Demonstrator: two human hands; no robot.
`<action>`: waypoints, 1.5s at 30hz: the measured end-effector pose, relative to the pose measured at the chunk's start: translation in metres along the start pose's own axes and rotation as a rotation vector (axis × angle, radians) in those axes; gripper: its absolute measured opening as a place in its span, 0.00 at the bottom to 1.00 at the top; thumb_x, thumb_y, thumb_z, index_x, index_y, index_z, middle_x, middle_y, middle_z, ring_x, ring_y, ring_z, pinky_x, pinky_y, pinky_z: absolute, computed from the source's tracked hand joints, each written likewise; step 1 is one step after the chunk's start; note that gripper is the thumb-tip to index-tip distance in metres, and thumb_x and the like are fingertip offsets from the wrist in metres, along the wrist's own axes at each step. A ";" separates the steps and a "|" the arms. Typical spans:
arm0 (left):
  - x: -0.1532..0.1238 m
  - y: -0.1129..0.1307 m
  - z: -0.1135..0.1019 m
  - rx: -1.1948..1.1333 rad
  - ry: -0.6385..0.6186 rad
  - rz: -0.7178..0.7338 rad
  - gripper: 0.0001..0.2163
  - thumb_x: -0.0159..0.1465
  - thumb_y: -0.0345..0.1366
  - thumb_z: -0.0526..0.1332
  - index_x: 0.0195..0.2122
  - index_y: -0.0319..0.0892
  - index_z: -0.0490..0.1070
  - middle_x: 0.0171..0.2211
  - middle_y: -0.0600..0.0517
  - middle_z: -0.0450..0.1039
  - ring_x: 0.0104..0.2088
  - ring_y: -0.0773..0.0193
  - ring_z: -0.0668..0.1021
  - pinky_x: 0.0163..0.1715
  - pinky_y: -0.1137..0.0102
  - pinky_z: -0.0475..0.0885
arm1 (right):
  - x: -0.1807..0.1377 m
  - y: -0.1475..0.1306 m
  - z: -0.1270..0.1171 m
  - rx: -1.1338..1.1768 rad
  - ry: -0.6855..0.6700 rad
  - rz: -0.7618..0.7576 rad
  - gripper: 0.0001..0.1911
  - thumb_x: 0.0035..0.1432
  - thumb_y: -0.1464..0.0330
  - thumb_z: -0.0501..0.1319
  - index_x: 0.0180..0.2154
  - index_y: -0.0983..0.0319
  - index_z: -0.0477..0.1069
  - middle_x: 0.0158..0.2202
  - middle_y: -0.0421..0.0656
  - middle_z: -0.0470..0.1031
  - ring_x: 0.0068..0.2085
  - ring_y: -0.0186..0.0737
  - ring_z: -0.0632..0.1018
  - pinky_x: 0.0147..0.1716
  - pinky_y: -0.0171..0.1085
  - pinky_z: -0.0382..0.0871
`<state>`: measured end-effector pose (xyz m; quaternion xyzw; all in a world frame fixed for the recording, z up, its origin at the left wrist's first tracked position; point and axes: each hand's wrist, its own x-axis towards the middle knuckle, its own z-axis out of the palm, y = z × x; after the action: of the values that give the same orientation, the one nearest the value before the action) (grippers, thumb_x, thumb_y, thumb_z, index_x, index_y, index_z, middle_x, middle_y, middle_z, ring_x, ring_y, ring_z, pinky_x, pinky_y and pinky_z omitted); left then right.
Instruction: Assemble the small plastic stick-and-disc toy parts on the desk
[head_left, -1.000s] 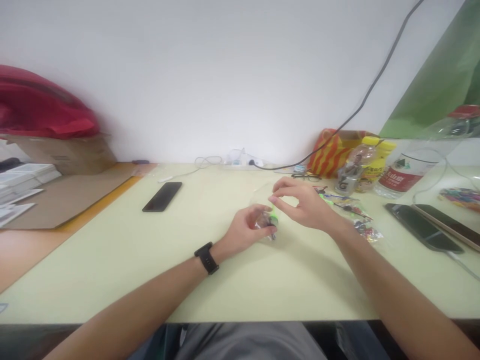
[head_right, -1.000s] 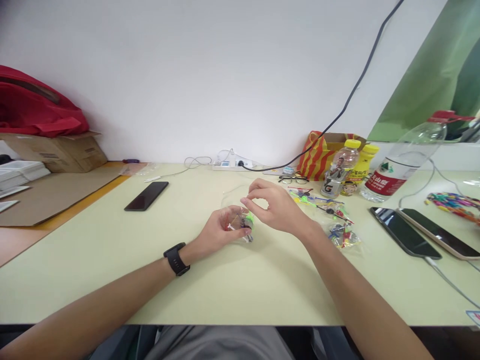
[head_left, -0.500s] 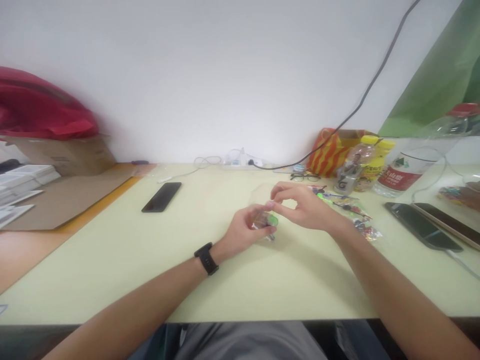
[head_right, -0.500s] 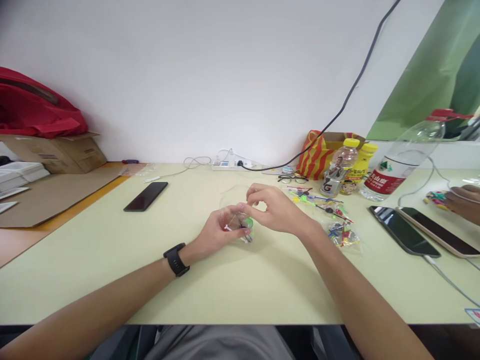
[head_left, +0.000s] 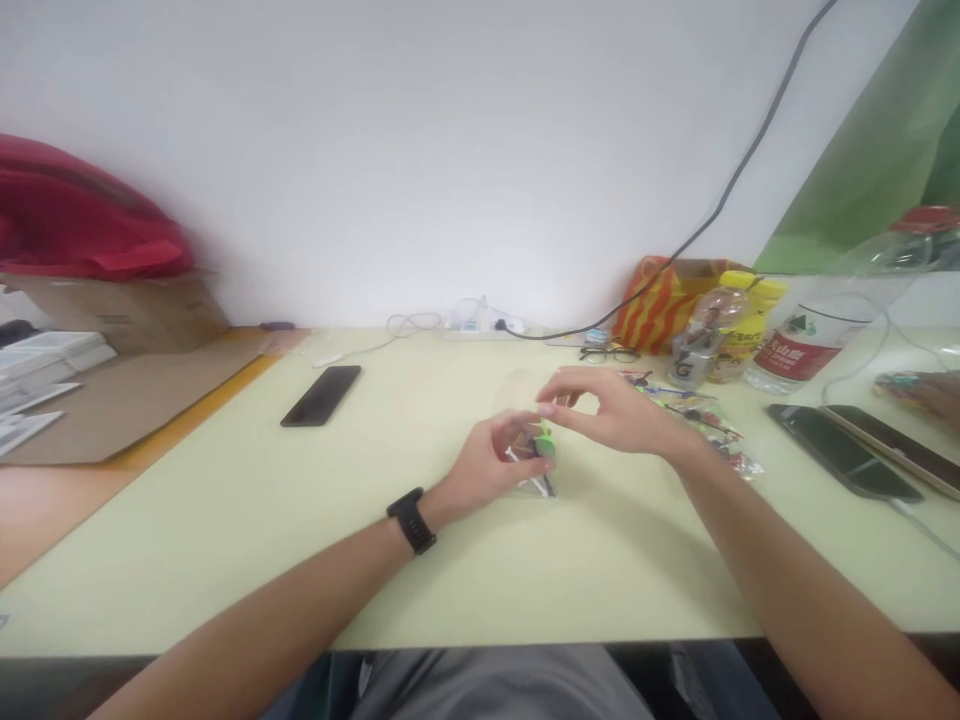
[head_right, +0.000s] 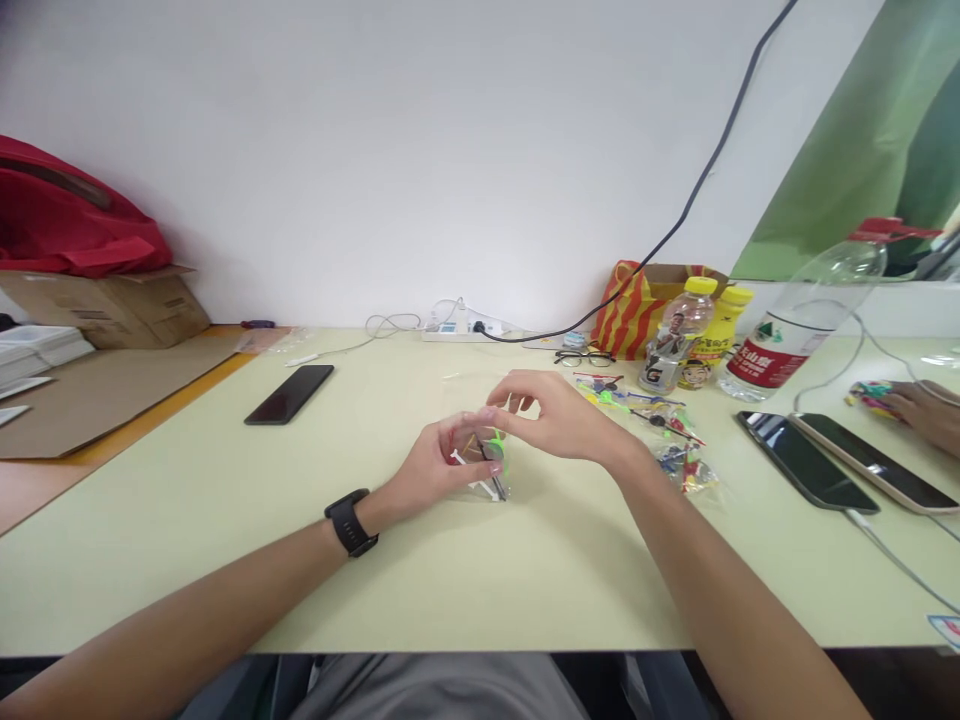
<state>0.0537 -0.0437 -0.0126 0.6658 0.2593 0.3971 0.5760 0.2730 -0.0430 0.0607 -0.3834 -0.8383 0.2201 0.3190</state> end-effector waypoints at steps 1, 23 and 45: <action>0.000 0.001 0.000 -0.021 0.007 -0.010 0.27 0.56 0.41 0.77 0.55 0.42 0.76 0.45 0.44 0.81 0.39 0.58 0.83 0.37 0.69 0.77 | -0.001 0.002 0.000 0.066 0.017 0.010 0.14 0.65 0.57 0.66 0.48 0.57 0.77 0.41 0.45 0.80 0.40 0.44 0.80 0.42 0.42 0.75; 0.012 0.014 -0.031 0.085 0.142 -0.074 0.17 0.65 0.48 0.70 0.40 0.36 0.84 0.38 0.42 0.84 0.36 0.58 0.83 0.31 0.71 0.77 | -0.014 0.024 0.043 0.617 0.243 0.231 0.17 0.56 0.58 0.73 0.44 0.59 0.80 0.32 0.41 0.78 0.34 0.38 0.77 0.38 0.41 0.75; 0.002 0.011 -0.017 0.537 0.120 0.225 0.20 0.64 0.42 0.70 0.56 0.44 0.72 0.38 0.50 0.81 0.34 0.63 0.80 0.36 0.70 0.74 | -0.023 0.009 0.040 -0.131 0.517 -0.187 0.10 0.72 0.67 0.57 0.49 0.57 0.76 0.53 0.51 0.69 0.56 0.49 0.74 0.53 0.49 0.72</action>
<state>0.0398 -0.0350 -0.0009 0.7943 0.3131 0.4142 0.3154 0.2607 -0.0609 0.0190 -0.3678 -0.7733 0.0300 0.5156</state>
